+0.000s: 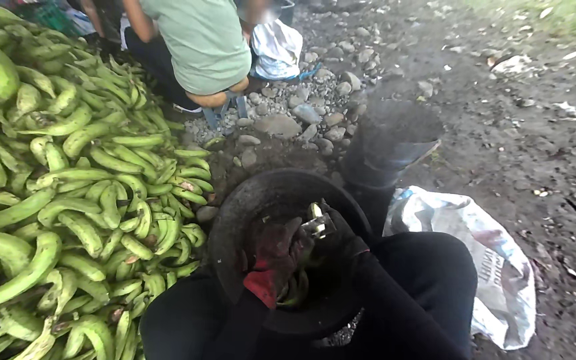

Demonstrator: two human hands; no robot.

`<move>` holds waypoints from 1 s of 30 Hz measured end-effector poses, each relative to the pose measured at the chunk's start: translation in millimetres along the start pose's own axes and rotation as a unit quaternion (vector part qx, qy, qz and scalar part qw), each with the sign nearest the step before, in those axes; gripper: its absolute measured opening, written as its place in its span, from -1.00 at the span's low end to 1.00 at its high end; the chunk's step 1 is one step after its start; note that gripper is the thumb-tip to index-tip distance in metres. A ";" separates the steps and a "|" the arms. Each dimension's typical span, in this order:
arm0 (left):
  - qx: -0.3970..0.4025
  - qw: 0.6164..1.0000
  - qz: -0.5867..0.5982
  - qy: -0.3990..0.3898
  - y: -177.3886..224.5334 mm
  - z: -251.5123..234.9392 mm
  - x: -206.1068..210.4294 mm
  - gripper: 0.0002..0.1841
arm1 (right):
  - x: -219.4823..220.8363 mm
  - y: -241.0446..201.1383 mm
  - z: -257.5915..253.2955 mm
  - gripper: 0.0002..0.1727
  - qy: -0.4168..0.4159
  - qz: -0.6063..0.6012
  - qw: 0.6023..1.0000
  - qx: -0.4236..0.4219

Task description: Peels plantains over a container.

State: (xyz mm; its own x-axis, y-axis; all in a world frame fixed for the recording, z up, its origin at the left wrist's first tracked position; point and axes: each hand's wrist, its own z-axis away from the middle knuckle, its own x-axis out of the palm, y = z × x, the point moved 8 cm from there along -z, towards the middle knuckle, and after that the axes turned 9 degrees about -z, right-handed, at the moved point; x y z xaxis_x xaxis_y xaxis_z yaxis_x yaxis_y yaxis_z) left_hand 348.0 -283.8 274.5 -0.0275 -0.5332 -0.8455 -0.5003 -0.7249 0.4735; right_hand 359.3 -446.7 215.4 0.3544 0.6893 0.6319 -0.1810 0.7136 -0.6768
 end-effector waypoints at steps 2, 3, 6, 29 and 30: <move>0.026 0.998 -0.036 0.045 8.7 4.9 -4.1 -0.51 | -0.4 0.6 -4.7 -0.46 0.008 -0.046 0.999 0.021; 0.020 0.997 -0.045 0.054 9.1 6.0 -5.3 -0.50 | 0.4 3.5 -6.3 -0.41 0.026 -0.096 0.994 0.045; -0.001 0.997 -0.048 0.065 6.8 5.5 -9.1 -0.50 | 3.8 6.2 -8.5 -0.42 0.057 -0.176 0.981 0.051; -0.004 0.997 0.061 -0.055 -4.3 2.1 2.2 -0.57 | 4.0 16.8 6.3 -0.30 -0.038 -0.117 0.987 0.099; 0.032 0.998 0.038 -0.035 4.4 6.4 0.0 -0.56 | 2.3 14.4 4.7 -0.27 -0.038 -0.134 0.984 0.112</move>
State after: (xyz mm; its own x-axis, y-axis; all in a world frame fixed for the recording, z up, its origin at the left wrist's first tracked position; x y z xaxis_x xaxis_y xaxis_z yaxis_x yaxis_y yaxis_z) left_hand 340.3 -284.1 275.1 -0.1263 -0.5520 -0.8242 -0.5482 -0.6536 0.5218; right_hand 353.2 -434.2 208.8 0.3497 0.4740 0.8081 -0.2916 0.8748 -0.3869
